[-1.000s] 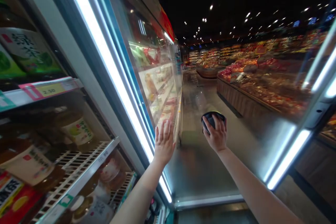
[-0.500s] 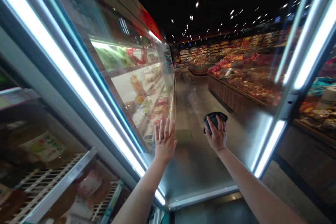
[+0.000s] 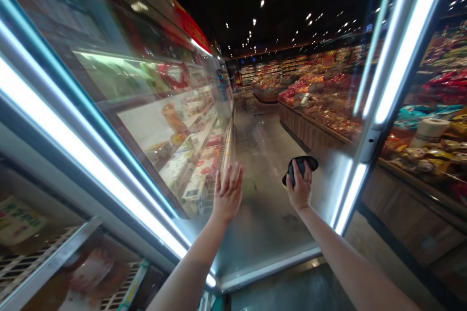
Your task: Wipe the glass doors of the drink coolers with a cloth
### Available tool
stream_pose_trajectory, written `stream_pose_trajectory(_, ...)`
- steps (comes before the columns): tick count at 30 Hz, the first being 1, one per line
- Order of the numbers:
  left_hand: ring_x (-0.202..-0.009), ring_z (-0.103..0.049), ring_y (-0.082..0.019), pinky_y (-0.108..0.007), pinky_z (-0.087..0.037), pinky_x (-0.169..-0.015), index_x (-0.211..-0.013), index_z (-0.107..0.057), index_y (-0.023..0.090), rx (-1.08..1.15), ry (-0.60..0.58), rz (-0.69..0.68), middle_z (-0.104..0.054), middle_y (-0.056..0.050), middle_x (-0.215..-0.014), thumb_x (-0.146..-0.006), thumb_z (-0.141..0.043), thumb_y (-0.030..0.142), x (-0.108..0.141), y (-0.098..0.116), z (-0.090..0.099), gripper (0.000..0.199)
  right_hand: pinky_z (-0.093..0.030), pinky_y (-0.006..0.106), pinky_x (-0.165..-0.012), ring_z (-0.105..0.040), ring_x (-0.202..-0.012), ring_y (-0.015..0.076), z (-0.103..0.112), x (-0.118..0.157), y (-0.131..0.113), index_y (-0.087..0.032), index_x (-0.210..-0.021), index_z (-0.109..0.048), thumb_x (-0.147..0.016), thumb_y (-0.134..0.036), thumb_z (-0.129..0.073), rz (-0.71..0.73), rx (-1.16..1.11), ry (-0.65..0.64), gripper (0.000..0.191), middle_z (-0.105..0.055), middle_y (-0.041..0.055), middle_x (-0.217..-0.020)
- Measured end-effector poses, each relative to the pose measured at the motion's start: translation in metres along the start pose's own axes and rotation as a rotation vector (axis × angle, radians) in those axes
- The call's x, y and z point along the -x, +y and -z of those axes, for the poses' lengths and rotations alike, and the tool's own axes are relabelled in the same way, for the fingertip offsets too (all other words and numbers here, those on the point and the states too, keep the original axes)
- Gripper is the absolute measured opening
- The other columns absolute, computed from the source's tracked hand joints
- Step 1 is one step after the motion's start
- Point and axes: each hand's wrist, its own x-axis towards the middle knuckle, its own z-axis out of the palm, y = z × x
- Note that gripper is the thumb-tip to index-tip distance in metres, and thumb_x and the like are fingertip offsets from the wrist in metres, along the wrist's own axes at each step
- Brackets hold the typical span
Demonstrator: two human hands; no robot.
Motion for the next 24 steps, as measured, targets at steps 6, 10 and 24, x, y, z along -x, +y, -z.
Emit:
stream_pose_trajectory(6,-0.158,-0.008,-0.023,-0.051,-0.002,-0.130,-0.163,-0.014,0.021,0.054,-0.006,-0.081,-0.030,-0.006,-0.165,-0.092,-0.054,0.018,-0.026,0.019,-0.006,0.081,-0.030,0.059,-0.122,-0.050,-0.136,0.0264,0.009,-0.005,-0.011,-0.044,-0.147,-0.050,-0.094,-0.014,-0.053,0.451,-0.066,-0.322,0.061,-0.054,0.0022,-0.150)
stream_pose_trajectory(10,-0.158,-0.011,-0.024,-0.052,-0.003,-0.130,-0.162,-0.013,0.022,0.070,-0.014,-0.096,-0.028,-0.006,-0.166,-0.090,-0.054,0.016,-0.045,0.034,-0.013,0.083,-0.029,0.058,-0.123,-0.042,-0.143,0.0295,0.015,-0.050,0.024,-0.042,-0.148,-0.051,-0.095,-0.021,-0.054,0.283,-0.072,-0.236,0.057,-0.046,0.0029,-0.157)
stream_pose_trajectory(24,-0.157,-0.005,-0.023,-0.051,-0.001,-0.130,-0.162,-0.016,0.020,0.088,0.006,-0.187,-0.027,-0.006,-0.166,-0.089,-0.052,0.014,-0.101,0.087,-0.034,0.082,-0.038,0.055,-0.118,-0.031,-0.151,0.0321,0.023,-0.082,0.098,-0.033,-0.155,-0.041,-0.098,-0.022,-0.047,0.034,-0.052,-0.129,0.059,-0.025,0.0105,-0.166)
